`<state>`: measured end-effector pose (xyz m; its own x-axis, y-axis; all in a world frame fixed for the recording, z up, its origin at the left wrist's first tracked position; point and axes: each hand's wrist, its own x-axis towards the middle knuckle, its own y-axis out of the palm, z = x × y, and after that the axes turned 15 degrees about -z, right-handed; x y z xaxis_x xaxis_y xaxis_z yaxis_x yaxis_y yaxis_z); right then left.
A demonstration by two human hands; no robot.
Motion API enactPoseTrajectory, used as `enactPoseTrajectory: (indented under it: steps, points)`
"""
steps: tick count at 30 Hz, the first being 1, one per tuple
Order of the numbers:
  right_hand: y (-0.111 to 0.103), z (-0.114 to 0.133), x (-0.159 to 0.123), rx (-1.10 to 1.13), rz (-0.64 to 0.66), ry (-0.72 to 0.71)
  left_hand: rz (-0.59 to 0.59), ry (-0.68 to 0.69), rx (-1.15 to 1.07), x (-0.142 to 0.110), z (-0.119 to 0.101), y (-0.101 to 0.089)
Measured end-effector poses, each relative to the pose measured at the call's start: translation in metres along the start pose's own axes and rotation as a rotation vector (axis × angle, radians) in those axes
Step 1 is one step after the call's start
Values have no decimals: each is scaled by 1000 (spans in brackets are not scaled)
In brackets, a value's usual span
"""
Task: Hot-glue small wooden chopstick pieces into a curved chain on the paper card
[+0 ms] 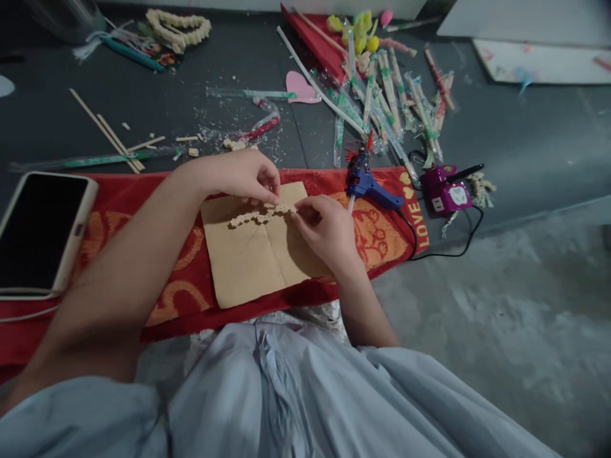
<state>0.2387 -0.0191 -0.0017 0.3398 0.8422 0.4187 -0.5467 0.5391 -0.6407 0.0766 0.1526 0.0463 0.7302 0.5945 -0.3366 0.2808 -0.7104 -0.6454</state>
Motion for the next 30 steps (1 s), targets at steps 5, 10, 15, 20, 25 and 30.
enactPoseTrajectory:
  steps: [5, 10, 15, 20, 25, 30]
  points:
    - [2, -2, -5, 35, -17, 42, 54, -5, -61, 0, 0, 3]
    - [3, -2, -7, 52, -36, 34, 83, 2, -88, 3, 7, 4]
    - [4, -3, -6, 37, -19, 31, 82, 7, -81, 4, 9, 4]
    - [4, -3, -6, 38, -14, 28, 56, -19, -55, 4, 8, 6]
    - [6, -3, -6, 35, -49, 15, 28, 2, -69, 3, 8, 7]
    - [7, -3, -6, 33, -70, -1, 31, 13, -99, 3, 9, 8]
